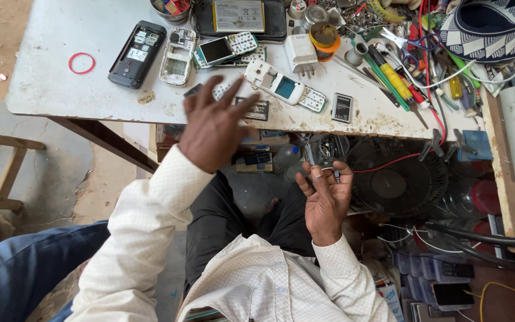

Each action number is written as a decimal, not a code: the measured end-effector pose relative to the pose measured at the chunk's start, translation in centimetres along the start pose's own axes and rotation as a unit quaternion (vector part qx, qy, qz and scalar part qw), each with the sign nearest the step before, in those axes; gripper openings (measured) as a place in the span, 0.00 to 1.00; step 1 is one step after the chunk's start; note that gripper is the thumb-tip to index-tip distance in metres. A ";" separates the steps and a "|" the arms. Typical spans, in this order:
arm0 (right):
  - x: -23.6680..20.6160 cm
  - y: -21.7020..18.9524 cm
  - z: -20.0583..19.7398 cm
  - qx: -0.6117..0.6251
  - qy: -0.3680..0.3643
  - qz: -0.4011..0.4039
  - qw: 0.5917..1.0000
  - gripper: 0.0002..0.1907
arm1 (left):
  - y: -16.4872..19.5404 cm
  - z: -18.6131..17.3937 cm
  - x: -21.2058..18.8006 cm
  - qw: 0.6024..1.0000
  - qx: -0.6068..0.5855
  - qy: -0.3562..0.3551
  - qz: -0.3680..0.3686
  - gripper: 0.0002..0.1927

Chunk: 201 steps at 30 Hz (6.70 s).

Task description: The person uses a small tool to work on a tiny component held in both hands, then picks up a black mobile phone, inserts a battery, and connects a charging cable to test the device.

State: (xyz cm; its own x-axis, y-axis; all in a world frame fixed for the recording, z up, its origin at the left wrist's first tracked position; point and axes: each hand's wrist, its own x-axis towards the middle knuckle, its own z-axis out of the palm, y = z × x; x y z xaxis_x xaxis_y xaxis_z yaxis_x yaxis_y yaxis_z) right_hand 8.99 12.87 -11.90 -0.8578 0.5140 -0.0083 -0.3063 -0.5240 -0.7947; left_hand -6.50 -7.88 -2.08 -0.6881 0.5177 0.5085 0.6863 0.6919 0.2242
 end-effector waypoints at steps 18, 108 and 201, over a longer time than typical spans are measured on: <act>-0.9 -1.0 2.6 0.025 -0.063 -0.020 0.997 0.20 | 4.3 7.7 -8.2 0.623 -0.739 -0.009 -0.257 0.09; -2.2 -1.2 1.2 -0.190 -0.085 -0.097 0.973 0.22 | 11.6 8.2 -9.5 0.552 -0.749 -0.023 -0.367 0.24; -1.9 1.8 0.7 -0.116 -0.034 -0.099 0.988 0.20 | 10.3 9.8 -9.3 0.700 -0.660 -0.028 -0.271 0.18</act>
State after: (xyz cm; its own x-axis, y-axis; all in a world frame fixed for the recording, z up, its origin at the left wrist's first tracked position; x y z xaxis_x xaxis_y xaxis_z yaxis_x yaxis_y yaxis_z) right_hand 9.80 10.50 -12.89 -0.8184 0.5402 0.1961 -0.3754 -0.2441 -0.8942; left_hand 4.67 -0.67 -12.64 -0.9144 0.4040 0.0257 -0.0848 -0.2533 0.9637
